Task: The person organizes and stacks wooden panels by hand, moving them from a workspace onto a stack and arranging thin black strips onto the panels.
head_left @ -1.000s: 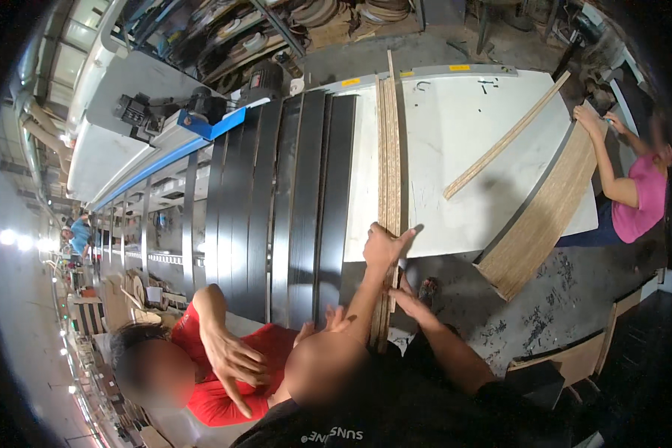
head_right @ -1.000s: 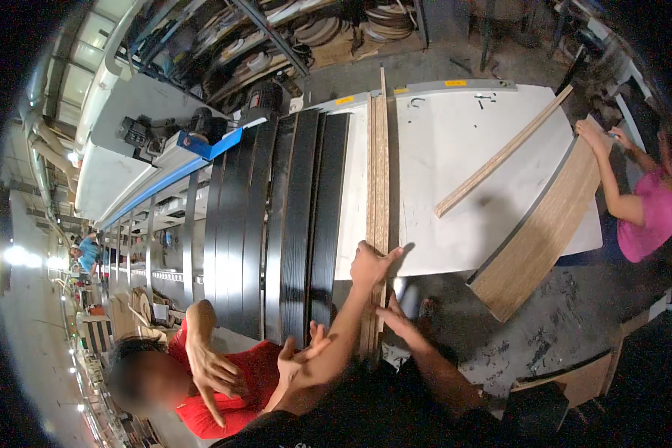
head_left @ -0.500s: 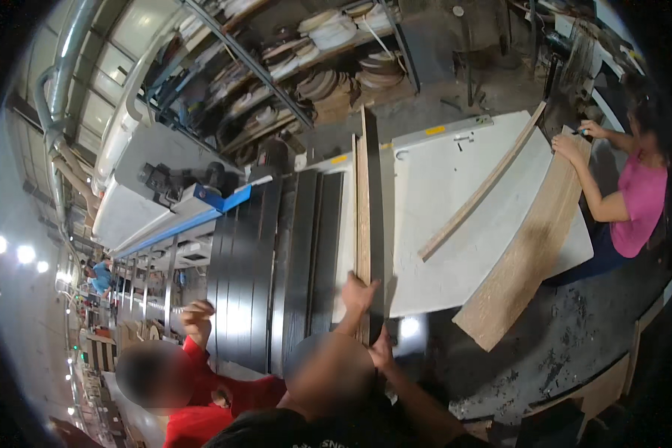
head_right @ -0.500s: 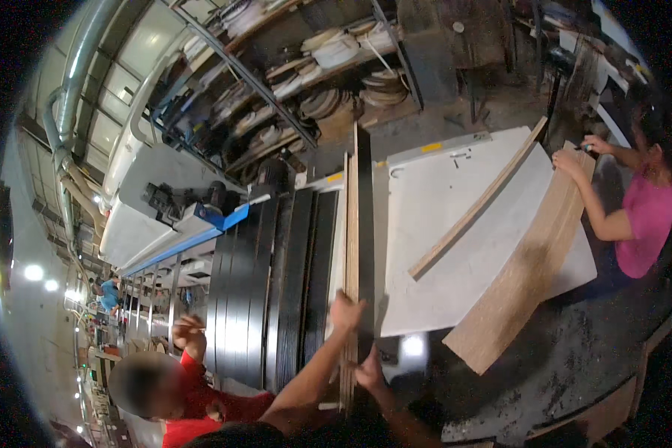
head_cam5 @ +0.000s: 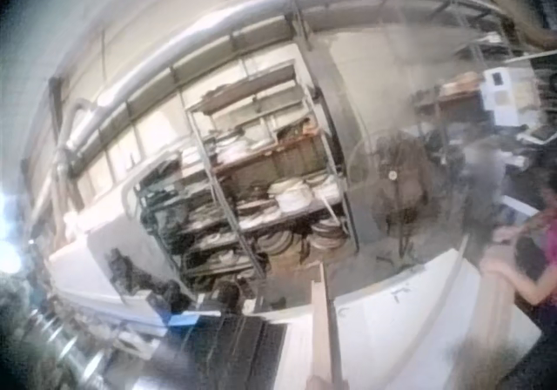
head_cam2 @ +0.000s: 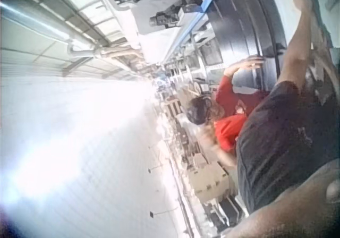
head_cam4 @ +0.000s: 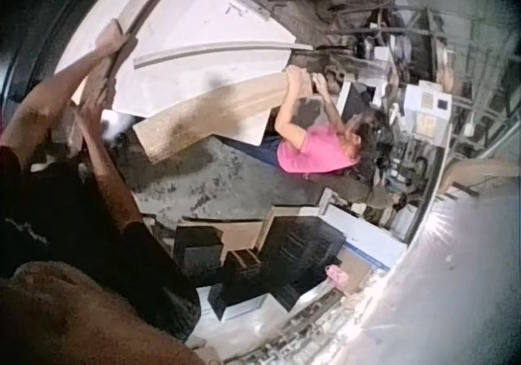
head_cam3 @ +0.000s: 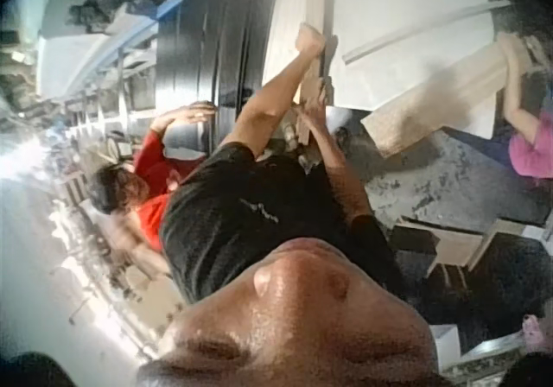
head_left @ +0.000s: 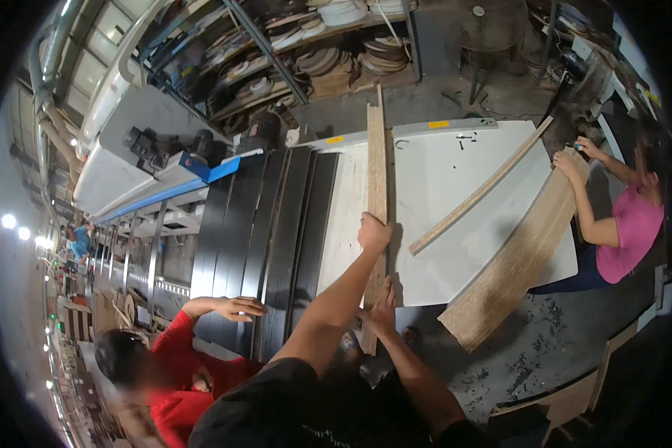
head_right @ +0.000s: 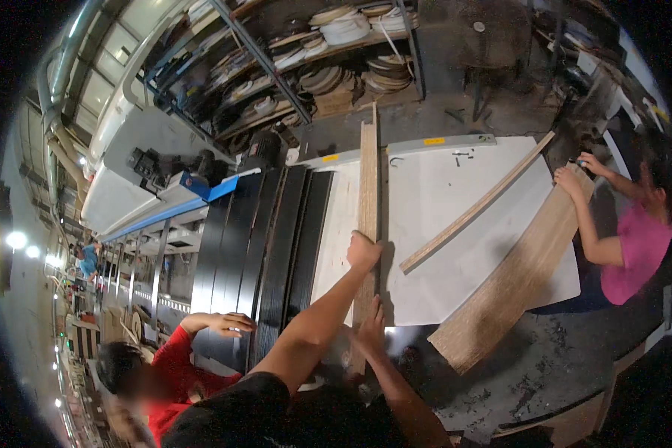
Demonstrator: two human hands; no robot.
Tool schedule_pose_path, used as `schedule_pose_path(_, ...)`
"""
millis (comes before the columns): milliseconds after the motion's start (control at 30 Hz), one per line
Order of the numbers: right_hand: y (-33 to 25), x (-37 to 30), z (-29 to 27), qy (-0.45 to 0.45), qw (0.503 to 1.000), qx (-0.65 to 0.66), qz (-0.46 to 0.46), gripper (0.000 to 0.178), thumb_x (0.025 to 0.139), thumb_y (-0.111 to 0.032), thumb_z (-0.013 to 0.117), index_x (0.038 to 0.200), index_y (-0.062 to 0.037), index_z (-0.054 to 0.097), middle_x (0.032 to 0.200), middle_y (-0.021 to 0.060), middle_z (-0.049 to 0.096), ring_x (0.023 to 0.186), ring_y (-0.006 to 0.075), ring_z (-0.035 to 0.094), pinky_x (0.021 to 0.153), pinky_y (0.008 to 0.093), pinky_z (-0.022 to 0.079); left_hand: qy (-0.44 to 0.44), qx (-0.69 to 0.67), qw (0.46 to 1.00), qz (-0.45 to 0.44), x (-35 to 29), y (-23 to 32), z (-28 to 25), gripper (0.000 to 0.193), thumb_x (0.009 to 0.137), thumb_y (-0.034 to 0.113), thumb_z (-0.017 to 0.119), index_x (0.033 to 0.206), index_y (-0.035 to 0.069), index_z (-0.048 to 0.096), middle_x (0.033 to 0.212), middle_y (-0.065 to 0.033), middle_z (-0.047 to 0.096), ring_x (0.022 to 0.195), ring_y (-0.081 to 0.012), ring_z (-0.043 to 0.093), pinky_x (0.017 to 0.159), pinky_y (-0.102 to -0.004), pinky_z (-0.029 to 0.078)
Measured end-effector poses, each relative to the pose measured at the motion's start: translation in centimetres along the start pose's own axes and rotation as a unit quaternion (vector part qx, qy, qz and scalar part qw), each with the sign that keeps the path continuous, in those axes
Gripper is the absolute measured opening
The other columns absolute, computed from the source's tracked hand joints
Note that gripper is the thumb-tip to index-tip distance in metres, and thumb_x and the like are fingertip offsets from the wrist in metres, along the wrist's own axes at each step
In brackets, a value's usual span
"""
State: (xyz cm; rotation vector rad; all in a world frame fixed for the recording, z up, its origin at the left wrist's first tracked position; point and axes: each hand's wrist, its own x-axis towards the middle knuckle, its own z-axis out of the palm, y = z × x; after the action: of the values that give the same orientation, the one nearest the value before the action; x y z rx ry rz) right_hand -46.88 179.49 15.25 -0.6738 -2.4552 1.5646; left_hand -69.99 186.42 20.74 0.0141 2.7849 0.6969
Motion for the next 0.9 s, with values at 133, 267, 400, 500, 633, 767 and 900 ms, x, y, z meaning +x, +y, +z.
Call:
schedule_pose_path(133, -2.5, 0.2, -1.3, -0.008, 0.999, 0.023, 0.042, 0.128, 0.075, -0.036, 0.092, 0.167, 0.0012, 0.011, 0.154, 0.0379, 0.037, 0.14, 0.0548, 0.043, 0.118, 0.0553, 0.038, -0.032, -0.007, 0.999, 0.005, 0.2, -0.8, -1.3, 0.084, 0.088, 0.053, 0.08, 0.137, -0.005, 0.044, 0.134, -0.0276, 0.062, 0.114, -0.0462, 0.069, 0.096, -0.0536, 0.056)
schedule_pose_path(267, -3.0, 0.2, -1.2, -0.014, 0.997, -0.058, 0.053, 0.125, 0.075, -0.037, 0.093, 0.165, 0.0036, 0.016, 0.156, 0.0375, 0.035, 0.143, 0.0547, 0.04, 0.12, 0.0556, 0.036, 0.03, -0.065, 0.995, 0.069, -2.6, -5.1, -3.0, 0.093, 0.092, 0.055, 0.075, 0.152, -0.008, 0.039, 0.137, -0.0301, 0.062, 0.117, -0.0467, 0.068, 0.098, -0.053, 0.055)
schedule_pose_path(400, -3.8, -1.8, -1.7, 0.065, 0.992, -0.107, -0.002, 0.118, 0.074, -0.038, 0.094, 0.162, 0.0039, 0.026, 0.159, 0.031, 0.032, 0.149, 0.0507, 0.03, 0.124, 0.0586, 0.026, 0.109, -0.091, 0.977, 0.158, -7.9, -15.0, -6.6, 0.08, 0.093, 0.049, 0.076, 0.146, -0.004, 0.049, 0.128, -0.0274, 0.068, 0.114, -0.0441, 0.069, 0.096, -0.0515, 0.056)
schedule_pose_path(500, -7.4, -4.0, -2.7, 0.104, 0.974, -0.167, -0.112, 0.083, 0.085, -0.033, 0.087, 0.149, 0.0014, 0.046, 0.15, 0.0227, 0.044, 0.137, 0.0454, 0.043, 0.115, 0.0544, 0.035, 0.127, -0.034, 0.985, 0.111, -10.7, -23.0, -11.4, 0.07, 0.093, 0.046, 0.076, 0.139, -0.004, 0.056, 0.122, -0.0263, 0.069, 0.109, -0.0434, 0.069, 0.094, -0.051, 0.055)
schedule_pose_path(633, -11.0, -5.7, 0.6, -0.006, 0.984, -0.045, -0.173, 0.061, 0.09, -0.031, 0.084, 0.136, -0.0008, 0.058, 0.138, 0.0196, 0.053, 0.128, 0.0418, 0.051, 0.108, 0.051, 0.042, 0.248, 0.003, 0.959, 0.133, -8.9, -31.0, -18.0, 0.061, 0.094, 0.037, 0.076, 0.135, -0.005, 0.058, 0.12, -0.0264, 0.067, 0.116, -0.0468, 0.061, 0.104, -0.0518, 0.049)
schedule_pose_path(767, -8.2, -6.2, 9.0, -0.131, 0.966, 0.163, 0.152, 0.052, 0.097, -0.033, 0.082, 0.131, -0.0007, 0.061, 0.12, 0.0101, 0.066, 0.111, 0.0207, 0.061, 0.097, 0.0378, 0.051, 0.273, -0.024, 0.96, 0.064, -5.1, -34.5, -20.9, 0.062, 0.092, 0.034, 0.077, 0.135, -0.006, 0.058, 0.128, -0.0269, 0.065, 0.122, -0.0465, 0.059, 0.108, -0.0522, 0.046)
schedule_pose_path(900, -5.9, -4.7, 14.8, -0.199, 0.889, 0.222, 0.349, 0.055, 0.093, -0.051, 0.081, 0.121, -0.0083, 0.06, 0.114, 0.0029, 0.06, 0.114, 0.0182, 0.057, 0.099, 0.0395, 0.048, 0.241, 0.01, 0.968, 0.064, -4.4, -40.0, -23.3, 0.067, 0.092, 0.04, 0.076, 0.14, -0.003, 0.057, 0.137, -0.0256, 0.062, 0.129, -0.0424, 0.057, 0.111, -0.0512, 0.045)
